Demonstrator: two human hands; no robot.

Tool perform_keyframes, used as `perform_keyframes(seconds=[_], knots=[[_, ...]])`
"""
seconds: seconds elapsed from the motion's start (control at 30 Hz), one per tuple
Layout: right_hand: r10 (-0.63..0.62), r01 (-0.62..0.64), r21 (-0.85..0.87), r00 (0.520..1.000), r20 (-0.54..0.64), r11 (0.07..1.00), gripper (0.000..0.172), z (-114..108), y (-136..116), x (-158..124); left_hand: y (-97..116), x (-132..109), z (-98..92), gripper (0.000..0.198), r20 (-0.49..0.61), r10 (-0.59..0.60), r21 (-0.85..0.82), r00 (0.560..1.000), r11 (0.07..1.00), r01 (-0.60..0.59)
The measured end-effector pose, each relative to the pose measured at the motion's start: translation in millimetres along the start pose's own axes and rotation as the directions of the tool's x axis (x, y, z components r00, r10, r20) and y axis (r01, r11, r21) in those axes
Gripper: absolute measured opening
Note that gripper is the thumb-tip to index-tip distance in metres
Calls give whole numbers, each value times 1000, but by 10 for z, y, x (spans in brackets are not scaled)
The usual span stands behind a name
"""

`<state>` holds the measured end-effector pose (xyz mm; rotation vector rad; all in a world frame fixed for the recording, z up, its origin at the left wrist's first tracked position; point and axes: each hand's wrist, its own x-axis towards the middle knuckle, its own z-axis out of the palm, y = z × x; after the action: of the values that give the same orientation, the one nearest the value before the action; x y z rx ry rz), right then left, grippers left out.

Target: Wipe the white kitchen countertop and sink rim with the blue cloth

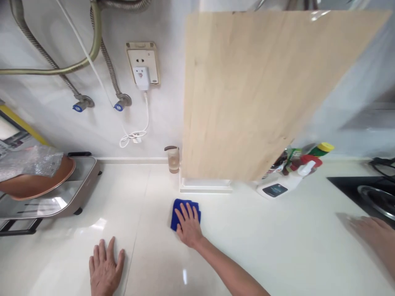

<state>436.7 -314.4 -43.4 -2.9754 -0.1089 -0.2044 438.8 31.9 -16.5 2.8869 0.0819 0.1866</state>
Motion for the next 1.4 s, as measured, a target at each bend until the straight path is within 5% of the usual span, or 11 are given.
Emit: perform_keyframes(seconds=[0.1, 0.2, 0.43, 0.67, 0.83, 1.1, 1.4], knots=[[-194, 192, 102, 981, 15, 976, 70, -18, -284, 358, -29, -13, 33, 65, -5, -2, 22, 1000, 1000, 2], [-258, 254, 177, 966, -3, 951, 65, -51, -403, 788, -73, -18, 77, 64, -11, -5, 39, 1000, 999, 5], [-168, 168, 149, 986, -10, 975, 60, 40, -288, 1591, -146, -22, 161, 62, -26, 10, 62, 1000, 998, -8], [-68, 70, 99, 997, -26, 993, 60, 133, -210, 1945, -170, -50, 188, 61, -50, 47, 67, 998, 997, -43], [-62, 65, 90, 998, -29, 994, 60, 105, -393, 1614, -197, -57, 209, 61, -65, 46, 51, 997, 998, -43], [-244, 249, 163, 969, -50, 955, 65, 142, -837, 371, -179, -20, 171, 64, -46, 27, 65, 999, 998, -24], [-264, 285, 214, 957, -123, 934, 73, -23, -798, -635, -144, 15, 66, 65, 16, -21, 26, 1000, 999, 21]])
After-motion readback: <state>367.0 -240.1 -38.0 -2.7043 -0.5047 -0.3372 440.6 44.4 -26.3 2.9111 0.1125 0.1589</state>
